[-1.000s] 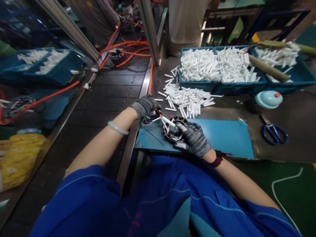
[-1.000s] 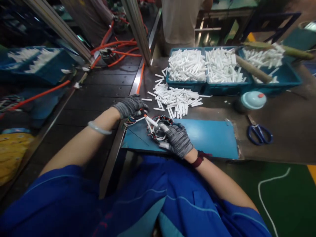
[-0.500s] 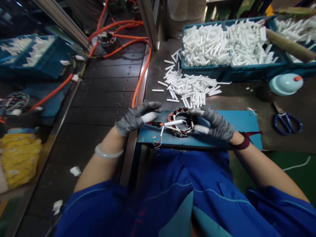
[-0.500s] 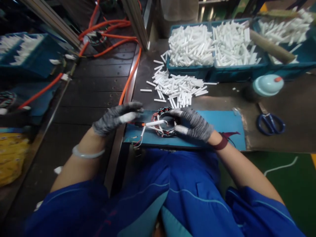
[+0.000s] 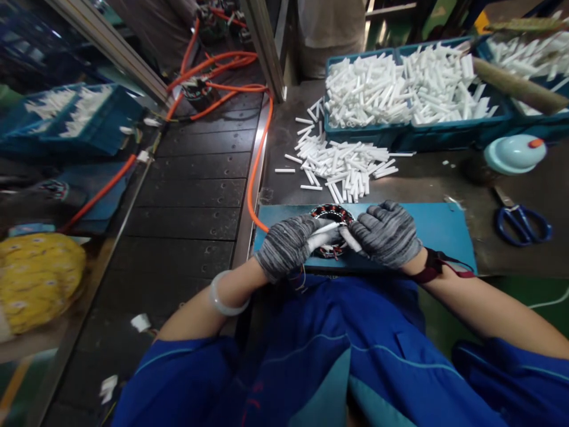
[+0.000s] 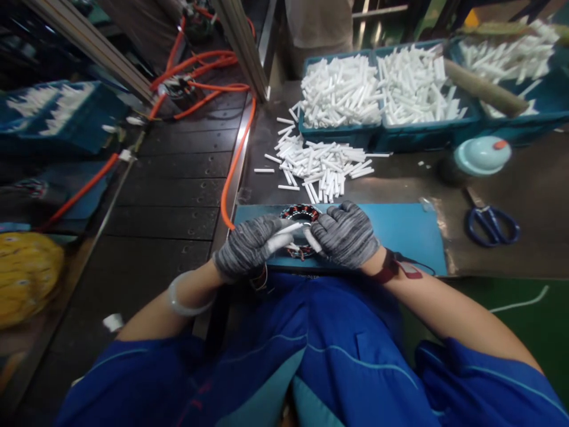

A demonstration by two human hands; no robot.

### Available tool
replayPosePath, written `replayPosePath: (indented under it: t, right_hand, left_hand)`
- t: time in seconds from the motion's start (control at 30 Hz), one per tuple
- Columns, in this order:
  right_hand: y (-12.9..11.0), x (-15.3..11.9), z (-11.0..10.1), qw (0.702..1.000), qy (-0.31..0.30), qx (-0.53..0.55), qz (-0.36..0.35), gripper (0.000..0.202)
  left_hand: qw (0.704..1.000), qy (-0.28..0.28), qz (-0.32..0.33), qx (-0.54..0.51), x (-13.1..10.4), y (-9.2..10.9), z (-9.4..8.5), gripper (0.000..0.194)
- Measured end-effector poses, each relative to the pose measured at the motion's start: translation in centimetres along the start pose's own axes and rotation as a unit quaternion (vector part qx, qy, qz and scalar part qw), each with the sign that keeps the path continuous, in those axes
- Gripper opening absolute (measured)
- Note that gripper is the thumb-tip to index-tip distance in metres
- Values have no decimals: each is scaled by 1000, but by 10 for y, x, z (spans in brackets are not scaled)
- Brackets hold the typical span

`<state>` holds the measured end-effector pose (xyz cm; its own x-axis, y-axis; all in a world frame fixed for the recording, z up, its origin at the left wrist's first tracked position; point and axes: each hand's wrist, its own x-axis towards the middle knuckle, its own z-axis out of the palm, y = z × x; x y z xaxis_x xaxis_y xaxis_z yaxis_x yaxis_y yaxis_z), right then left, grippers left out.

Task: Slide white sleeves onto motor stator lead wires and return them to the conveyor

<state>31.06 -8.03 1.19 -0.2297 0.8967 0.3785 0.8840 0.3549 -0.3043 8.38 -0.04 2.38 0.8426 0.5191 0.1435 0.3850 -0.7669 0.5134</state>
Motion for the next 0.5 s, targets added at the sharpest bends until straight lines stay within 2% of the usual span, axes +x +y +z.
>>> replayPosePath:
  t: [0.03,0.07,0.13,0.2,0.23,0.27,0.3,0.33,0.4,0.43,0.47,0.5]
  right_hand:
    - [-1,0,-1,994,-22,89,64,37]
    - [-1,0,-1,971,-43,195,134,42]
    - [-1,-1,-1,884,-82,388,248,53]
    - [-2,-3,-3,791,-103,518,310,60]
    - [-2,-4,-5,763,-111,547,325,62]
    - [-1,-6,-9,752,-119,555,335,63]
    - [0,-8,-13,757,-124,543,341,62]
    - [3,-10,-17,786,-122,503,337,59]
    - [12,-16,-23,872,-85,374,303,48]
    - [17,-19,-24,899,-56,333,279,43]
    - [22,-22,-22,909,-37,327,254,42]
    - [27,-25,-18,906,-35,355,228,43]
  left_hand:
    - [1000,5,0,10,1,5,3,38]
    - [1000,8,-5,18,2,9,7,38]
    - [999,7,-12,29,7,13,15,38]
    - [999,4,-9,36,12,14,24,38]
    - [999,4,-6,36,13,14,27,39]
    - [999,5,-4,31,13,13,29,39]
    - [1000,3,-5,21,13,11,29,39]
    - [1000,1,-8,8,11,10,29,39]
    - [999,-15,-22,-23,7,6,27,38]
    - [998,-26,-33,-38,5,5,25,39]
    - [997,-35,-44,-55,4,5,23,40]
    - [995,-42,-55,-74,2,4,22,41]
